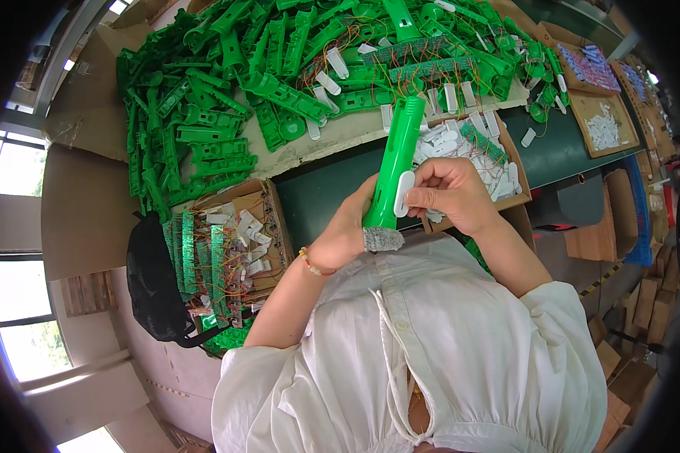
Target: Manually assembling small white components into green plastic housings on a factory production line.
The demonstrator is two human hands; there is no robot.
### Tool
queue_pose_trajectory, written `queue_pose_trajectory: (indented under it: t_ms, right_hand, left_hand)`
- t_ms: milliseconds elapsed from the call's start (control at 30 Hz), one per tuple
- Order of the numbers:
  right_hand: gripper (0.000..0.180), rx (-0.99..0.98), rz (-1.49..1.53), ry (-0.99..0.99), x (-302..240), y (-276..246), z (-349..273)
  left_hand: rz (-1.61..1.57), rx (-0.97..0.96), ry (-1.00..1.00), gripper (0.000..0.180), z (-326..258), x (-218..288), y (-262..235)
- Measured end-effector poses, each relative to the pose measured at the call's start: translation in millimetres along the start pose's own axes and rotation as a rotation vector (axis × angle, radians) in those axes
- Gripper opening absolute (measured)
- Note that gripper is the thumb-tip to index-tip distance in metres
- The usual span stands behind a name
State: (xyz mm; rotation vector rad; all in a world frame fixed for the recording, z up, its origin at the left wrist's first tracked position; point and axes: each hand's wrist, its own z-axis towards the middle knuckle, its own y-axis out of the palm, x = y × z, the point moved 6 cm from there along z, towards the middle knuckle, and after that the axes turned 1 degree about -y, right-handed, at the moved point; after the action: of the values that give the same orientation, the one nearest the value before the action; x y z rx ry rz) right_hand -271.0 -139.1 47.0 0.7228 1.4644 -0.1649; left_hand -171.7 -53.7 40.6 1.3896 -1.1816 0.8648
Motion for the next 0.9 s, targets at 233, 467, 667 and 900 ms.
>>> queue_pose_trajectory:
  t_ms: [233,467,667,900]
  right_hand:
    - [0.014,0.092,-0.063,-0.077,6.3,0.2,-3.0]
    - [0.026,0.211,0.016,-0.068,14.6,-1.9,-3.4]
    - [0.024,0.115,0.179,0.056,26.5,-6.4,0.8]
    - [0.027,0.031,0.246,-0.095,15.6,3.9,3.7]
  left_hand:
    - [0.823,0.263,0.219,0.086,-6.9,24.9,-0.9]
    - [1.098,0.502,0.195,0.096,-10.4,36.3,14.6]
    - [0.027,0.148,0.216,0.080,-12.0,23.0,-7.2]
    - [0.368,0.259,0.260,0.073,-17.3,24.1,-6.6]
